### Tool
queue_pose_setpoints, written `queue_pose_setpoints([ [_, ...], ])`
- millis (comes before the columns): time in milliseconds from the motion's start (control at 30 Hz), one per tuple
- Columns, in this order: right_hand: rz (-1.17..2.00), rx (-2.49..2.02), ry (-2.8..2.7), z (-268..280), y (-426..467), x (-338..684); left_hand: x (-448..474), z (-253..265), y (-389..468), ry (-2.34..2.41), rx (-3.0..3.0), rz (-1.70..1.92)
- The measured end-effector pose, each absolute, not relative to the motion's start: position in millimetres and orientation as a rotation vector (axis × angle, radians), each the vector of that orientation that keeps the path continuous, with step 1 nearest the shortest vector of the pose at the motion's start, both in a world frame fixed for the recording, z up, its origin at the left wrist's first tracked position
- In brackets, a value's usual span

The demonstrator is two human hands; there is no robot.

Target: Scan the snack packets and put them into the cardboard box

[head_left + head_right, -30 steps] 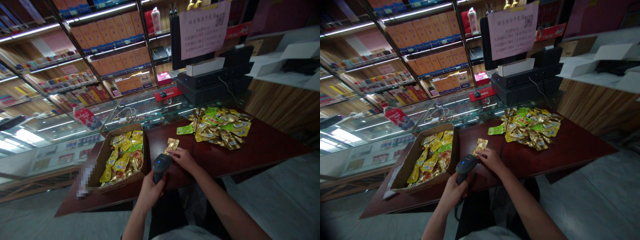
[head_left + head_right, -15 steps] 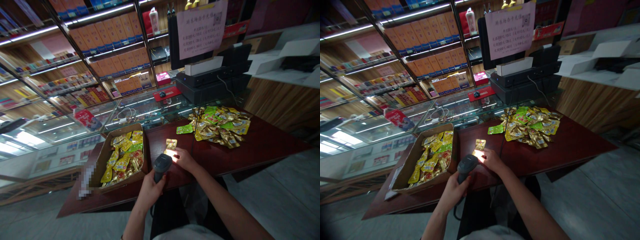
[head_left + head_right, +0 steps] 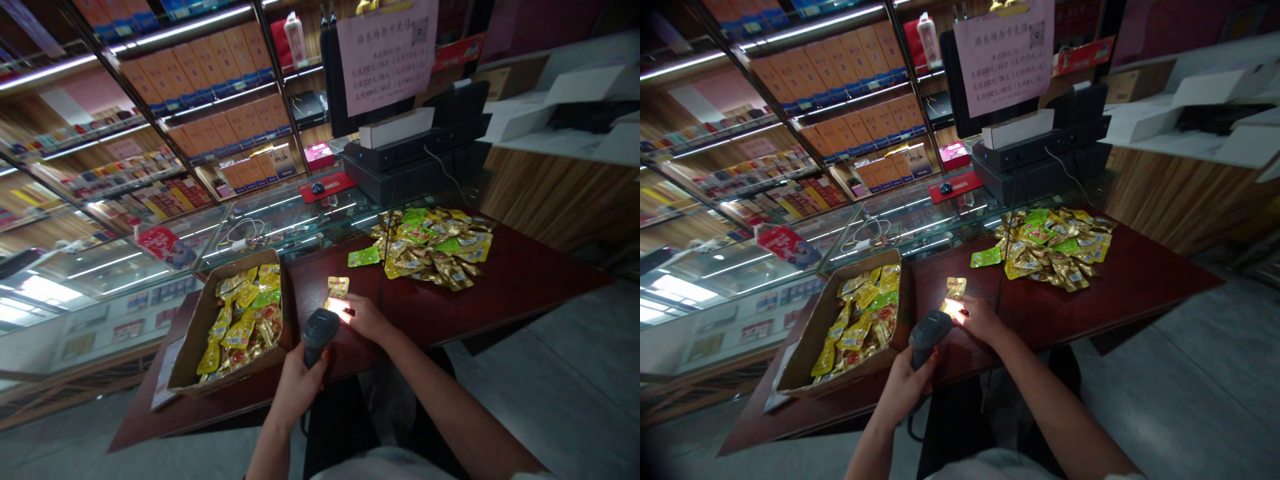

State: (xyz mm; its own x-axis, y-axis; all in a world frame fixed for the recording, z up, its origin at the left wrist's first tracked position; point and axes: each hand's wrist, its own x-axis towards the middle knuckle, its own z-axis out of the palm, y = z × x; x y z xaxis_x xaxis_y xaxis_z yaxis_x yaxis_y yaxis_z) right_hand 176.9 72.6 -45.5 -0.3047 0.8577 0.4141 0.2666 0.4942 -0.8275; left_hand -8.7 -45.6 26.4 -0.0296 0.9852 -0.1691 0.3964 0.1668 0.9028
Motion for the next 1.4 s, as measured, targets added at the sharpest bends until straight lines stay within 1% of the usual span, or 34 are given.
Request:
queue_pose_setpoints([
  [200,0.757,-0.896,-1.806,-42,72,178,-9,27,-48,1.541,1.273,0.827],
  [467,0.738,-0.826,-1.874,-37,69,181,4,27,-33,1.540,1.176,0.886],
  [733,0.754,-0.962,-1.792,-43,73,179,7,29,-33,1.565,1.173,0.932],
  [967,0.715,-1.094,-1.724,-43,73,177,3,19,-35,1.525,1.155,0.952],
  [1400,0.705,-1.030,-1.718,-46,79,181,1,22,-36,1.501,1.121,0.953],
])
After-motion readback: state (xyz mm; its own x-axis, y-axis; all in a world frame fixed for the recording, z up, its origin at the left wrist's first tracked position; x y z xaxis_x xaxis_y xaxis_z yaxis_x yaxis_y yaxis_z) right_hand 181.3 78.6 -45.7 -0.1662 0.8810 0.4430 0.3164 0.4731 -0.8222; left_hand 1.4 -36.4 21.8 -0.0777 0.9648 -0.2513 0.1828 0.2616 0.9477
